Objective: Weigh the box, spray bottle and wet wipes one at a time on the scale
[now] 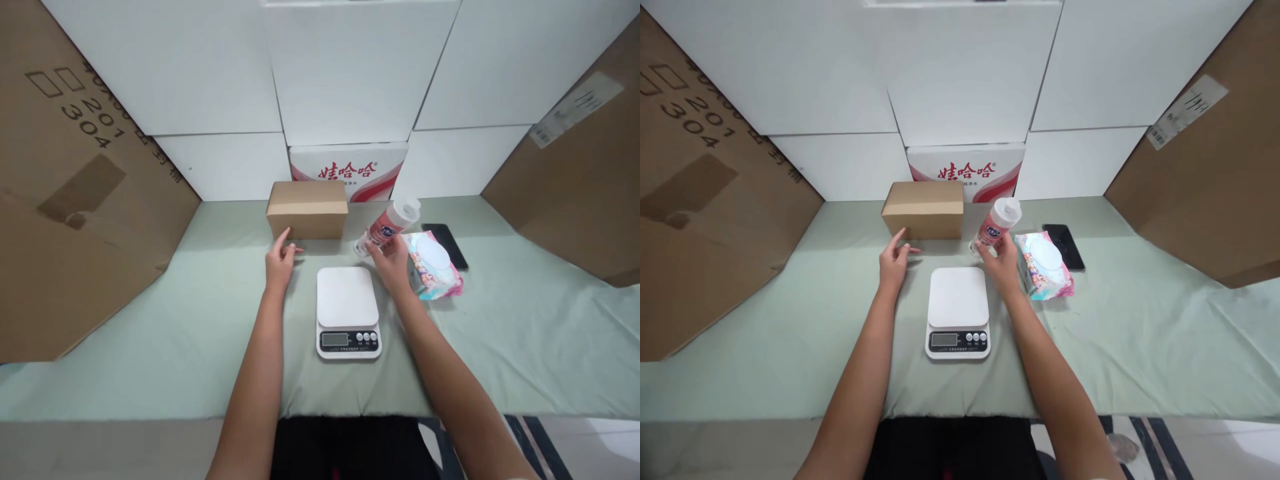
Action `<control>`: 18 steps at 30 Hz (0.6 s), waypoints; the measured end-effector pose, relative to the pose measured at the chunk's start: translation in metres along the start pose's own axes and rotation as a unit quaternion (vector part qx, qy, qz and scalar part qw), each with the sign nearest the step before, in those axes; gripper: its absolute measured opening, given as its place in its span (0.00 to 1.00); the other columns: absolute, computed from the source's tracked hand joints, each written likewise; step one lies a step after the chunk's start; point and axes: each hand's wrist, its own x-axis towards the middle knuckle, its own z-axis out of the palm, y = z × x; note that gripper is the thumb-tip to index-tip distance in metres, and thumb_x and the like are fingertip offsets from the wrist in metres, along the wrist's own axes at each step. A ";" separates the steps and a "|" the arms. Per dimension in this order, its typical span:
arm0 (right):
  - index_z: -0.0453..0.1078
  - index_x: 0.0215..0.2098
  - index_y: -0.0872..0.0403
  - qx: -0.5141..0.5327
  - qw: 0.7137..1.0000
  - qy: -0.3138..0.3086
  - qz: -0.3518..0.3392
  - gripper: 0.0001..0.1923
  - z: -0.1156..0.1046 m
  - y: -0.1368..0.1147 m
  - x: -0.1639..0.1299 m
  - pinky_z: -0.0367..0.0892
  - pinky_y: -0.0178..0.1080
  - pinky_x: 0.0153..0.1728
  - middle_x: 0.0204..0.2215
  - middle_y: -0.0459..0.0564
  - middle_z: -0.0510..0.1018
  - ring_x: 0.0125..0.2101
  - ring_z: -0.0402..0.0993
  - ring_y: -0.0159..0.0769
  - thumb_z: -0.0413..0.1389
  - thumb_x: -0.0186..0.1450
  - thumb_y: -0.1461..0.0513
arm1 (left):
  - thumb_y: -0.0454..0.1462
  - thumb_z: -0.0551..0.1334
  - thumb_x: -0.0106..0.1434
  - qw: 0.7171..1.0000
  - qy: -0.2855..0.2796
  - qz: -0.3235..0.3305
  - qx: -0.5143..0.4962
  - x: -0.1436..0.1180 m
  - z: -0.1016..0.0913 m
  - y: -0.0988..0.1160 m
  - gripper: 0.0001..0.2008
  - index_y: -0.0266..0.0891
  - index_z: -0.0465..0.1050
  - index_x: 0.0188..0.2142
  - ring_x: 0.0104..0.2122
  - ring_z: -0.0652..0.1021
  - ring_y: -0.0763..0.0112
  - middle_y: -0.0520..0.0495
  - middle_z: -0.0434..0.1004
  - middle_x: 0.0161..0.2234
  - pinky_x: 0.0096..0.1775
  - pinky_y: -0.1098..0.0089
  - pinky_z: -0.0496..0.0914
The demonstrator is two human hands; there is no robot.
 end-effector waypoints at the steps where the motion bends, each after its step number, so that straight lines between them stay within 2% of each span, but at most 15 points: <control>1: 0.70 0.47 0.51 0.007 1.000 -0.027 -0.006 0.24 -0.001 -0.010 -0.014 0.77 0.49 0.52 0.44 0.54 0.82 0.46 0.81 0.45 0.69 0.62 0.46 | 0.44 0.62 0.68 1.000 0.002 0.003 0.003 0.000 0.000 0.001 0.29 0.42 0.72 0.66 0.18 0.62 0.79 0.49 0.85 0.30 0.22 0.75 0.64; 4: 0.72 0.45 0.51 -0.004 0.993 -0.112 -0.020 0.23 0.000 -0.033 -0.043 0.78 0.49 0.47 0.40 0.54 0.83 0.42 0.82 0.46 0.69 0.62 0.46 | 0.45 0.62 0.68 1.000 0.002 0.011 0.006 0.000 0.000 0.001 0.28 0.41 0.73 0.66 0.18 0.62 0.78 0.51 0.83 0.27 0.23 0.74 0.64; 8: 0.73 0.42 0.52 -0.043 0.971 -0.209 -0.105 0.16 0.010 -0.049 -0.054 0.77 0.44 0.41 0.36 0.52 0.84 0.37 0.81 0.42 0.67 0.65 0.50 | 0.44 0.62 0.68 1.000 0.006 0.017 0.009 0.000 0.000 0.002 0.27 0.40 0.74 0.64 0.20 0.67 0.76 0.50 0.82 0.26 0.27 0.72 0.68; 10: 0.72 0.41 0.52 -0.051 0.965 -0.221 -0.130 0.14 0.012 -0.052 -0.054 0.76 0.40 0.37 0.34 0.50 0.83 0.34 0.80 0.39 0.66 0.65 0.53 | 0.44 0.62 0.69 1.000 0.004 0.018 0.014 0.000 0.000 0.003 0.26 0.40 0.74 0.64 0.22 0.70 0.75 0.50 0.82 0.26 0.29 0.71 0.70; 13: 0.72 0.41 0.53 -0.059 0.962 -0.233 -0.133 0.14 0.011 -0.047 -0.054 0.75 0.39 0.35 0.34 0.50 0.83 0.33 0.79 0.39 0.66 0.62 0.55 | 0.43 0.62 0.69 1.000 0.005 0.020 0.018 0.001 0.000 0.003 0.25 0.40 0.74 0.64 0.23 0.72 0.73 0.50 0.82 0.25 0.32 0.70 0.72; 18: 0.74 0.44 0.55 -0.059 0.954 -0.281 -0.087 0.18 0.001 -0.034 -0.051 0.76 0.44 0.41 0.40 0.55 0.84 0.39 0.81 0.45 0.65 0.61 0.54 | 0.44 0.61 0.69 0.999 0.012 0.028 0.013 0.003 0.001 0.000 0.25 0.41 0.74 0.63 0.24 0.75 0.72 0.51 0.81 0.24 0.34 0.70 0.73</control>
